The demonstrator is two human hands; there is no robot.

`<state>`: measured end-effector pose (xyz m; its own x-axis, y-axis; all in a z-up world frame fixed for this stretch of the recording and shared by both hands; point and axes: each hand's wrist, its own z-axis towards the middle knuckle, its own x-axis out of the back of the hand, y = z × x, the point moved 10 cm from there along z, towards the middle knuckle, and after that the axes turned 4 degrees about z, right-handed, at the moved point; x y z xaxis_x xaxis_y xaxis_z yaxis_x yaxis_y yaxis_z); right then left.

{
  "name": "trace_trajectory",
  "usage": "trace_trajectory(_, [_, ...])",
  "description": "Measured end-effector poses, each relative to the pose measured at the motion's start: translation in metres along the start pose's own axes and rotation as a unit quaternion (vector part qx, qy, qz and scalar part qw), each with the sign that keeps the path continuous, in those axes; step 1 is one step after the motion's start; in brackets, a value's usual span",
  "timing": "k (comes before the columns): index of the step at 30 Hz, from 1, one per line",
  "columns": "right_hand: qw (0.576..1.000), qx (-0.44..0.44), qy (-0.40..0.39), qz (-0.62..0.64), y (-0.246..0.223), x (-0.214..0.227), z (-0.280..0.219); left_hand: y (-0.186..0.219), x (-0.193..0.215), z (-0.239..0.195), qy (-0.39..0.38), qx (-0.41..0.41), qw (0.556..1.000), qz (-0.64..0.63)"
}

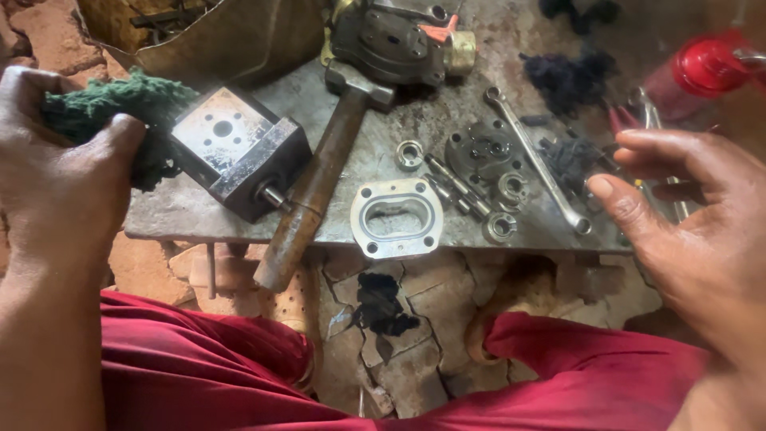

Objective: The person cleans and inspects metal engine components, using a screwdriver to scrape grime from a cylinder block and then scrubbing it with an abrasive pad.

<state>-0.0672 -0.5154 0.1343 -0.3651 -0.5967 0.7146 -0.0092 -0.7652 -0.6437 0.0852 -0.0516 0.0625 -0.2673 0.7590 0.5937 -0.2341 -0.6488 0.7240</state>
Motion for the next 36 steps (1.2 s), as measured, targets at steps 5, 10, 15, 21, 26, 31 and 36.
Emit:
trace_trajectory(5, [1.000,0.024,-0.014,0.000,-0.005,-0.007,0.002,0.000,0.000,0.004,-0.006,-0.019,1.000,-0.014])
trace_trajectory(10, [1.000,0.014,-0.020,0.017,-0.004,-0.011,0.001,0.005,0.000,0.005,-0.010,-0.019,1.000,-0.011])
trace_trajectory(15, [0.999,-0.010,-0.029,0.033,-0.003,-0.017,0.003,0.006,0.001,0.005,-0.010,-0.036,0.999,-0.012])
trace_trajectory(21, [0.992,-0.040,-0.074,-0.093,-0.002,-0.025,0.000,0.004,0.003,0.003,-0.008,-0.046,0.999,-0.024])
trace_trajectory(26, [0.963,-0.042,-0.192,-0.184,-0.013,-0.070,-0.010,0.016,0.003,0.001,-0.007,-0.073,0.994,-0.082])
trace_trajectory(31, [0.959,0.157,-0.229,-0.064,-0.084,-0.117,-0.044,0.039,0.009,-0.009,-0.015,-0.134,0.991,0.024])
trace_trajectory(36, [0.945,0.168,-0.269,0.081,-0.104,-0.142,-0.071,0.084,-0.011,-0.043,-0.086,-0.160,0.982,-0.055])
